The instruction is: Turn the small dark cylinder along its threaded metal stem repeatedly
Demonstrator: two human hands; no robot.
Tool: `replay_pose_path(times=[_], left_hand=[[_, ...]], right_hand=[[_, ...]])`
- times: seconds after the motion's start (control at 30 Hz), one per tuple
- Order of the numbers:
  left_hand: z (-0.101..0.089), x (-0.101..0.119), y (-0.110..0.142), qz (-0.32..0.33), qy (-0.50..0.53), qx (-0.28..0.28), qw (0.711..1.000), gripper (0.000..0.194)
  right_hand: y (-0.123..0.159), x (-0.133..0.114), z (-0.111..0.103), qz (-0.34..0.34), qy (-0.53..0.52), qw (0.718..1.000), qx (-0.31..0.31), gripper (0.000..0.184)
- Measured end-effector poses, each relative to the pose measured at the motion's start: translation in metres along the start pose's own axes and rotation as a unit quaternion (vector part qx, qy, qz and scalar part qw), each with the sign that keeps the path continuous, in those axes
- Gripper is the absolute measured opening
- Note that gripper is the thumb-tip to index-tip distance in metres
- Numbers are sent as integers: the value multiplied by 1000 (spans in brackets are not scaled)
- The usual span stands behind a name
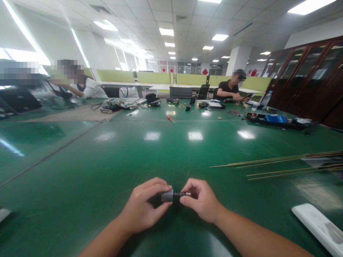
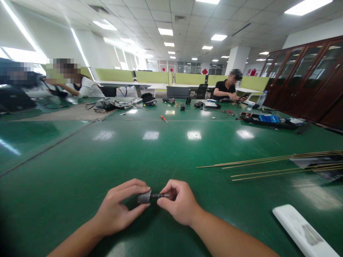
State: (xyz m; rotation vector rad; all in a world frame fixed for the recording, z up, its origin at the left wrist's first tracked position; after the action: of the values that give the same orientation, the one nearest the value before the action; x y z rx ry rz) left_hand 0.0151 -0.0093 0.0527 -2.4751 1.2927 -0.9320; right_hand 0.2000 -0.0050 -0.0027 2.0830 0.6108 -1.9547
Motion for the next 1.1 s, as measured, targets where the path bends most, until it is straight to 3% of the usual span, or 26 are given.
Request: replay_pose_path(times=[1.1], left_hand=[[-7, -2, -1, -8, 0, 18, 1000, 22]], right_hand=[[0, 2, -3, -8, -55, 998, 22, 16]])
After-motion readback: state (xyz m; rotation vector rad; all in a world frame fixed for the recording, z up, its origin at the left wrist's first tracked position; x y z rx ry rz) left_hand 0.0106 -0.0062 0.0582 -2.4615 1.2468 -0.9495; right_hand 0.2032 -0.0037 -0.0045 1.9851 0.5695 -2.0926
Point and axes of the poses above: each hand's wrist, its own y-axis away from the middle knuckle, its own z-axis out of the palm, x = y × z, the point moved 5 cm from there along -y, towards the middle knuckle, and after that the axes turned 12 degrees about -x, right-handed, at the moved point
